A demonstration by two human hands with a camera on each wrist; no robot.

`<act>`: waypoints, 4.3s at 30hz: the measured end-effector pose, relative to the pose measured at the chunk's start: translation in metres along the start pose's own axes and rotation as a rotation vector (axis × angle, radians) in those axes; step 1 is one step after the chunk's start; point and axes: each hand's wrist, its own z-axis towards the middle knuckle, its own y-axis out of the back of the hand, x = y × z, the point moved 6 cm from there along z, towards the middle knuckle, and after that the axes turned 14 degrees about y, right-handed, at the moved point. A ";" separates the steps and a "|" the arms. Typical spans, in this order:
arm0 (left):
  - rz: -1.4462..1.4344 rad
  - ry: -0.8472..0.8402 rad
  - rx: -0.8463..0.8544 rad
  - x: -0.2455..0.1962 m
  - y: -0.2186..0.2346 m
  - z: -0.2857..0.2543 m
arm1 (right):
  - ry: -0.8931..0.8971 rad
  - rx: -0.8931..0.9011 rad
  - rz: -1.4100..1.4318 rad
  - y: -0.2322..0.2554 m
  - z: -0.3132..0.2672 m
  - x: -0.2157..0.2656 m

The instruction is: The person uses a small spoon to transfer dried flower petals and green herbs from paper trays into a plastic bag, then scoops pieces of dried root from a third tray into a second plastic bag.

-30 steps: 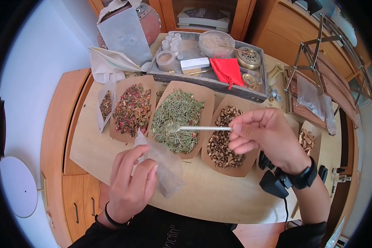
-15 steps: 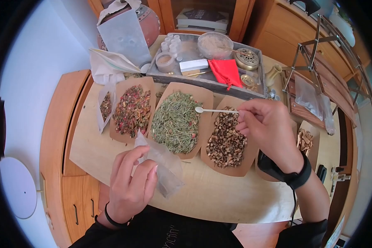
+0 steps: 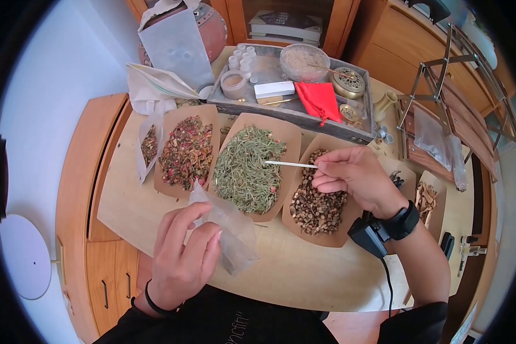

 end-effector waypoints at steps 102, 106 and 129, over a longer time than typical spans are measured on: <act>-0.046 -0.009 0.021 -0.003 -0.001 0.002 | 0.033 0.000 0.018 -0.011 -0.023 0.025; -0.035 -0.025 0.025 -0.004 -0.002 0.003 | -0.035 0.000 -0.003 -0.021 -0.044 0.041; -0.078 0.047 -0.029 0.002 0.007 -0.007 | 0.612 -0.097 -0.854 -0.017 -0.024 0.058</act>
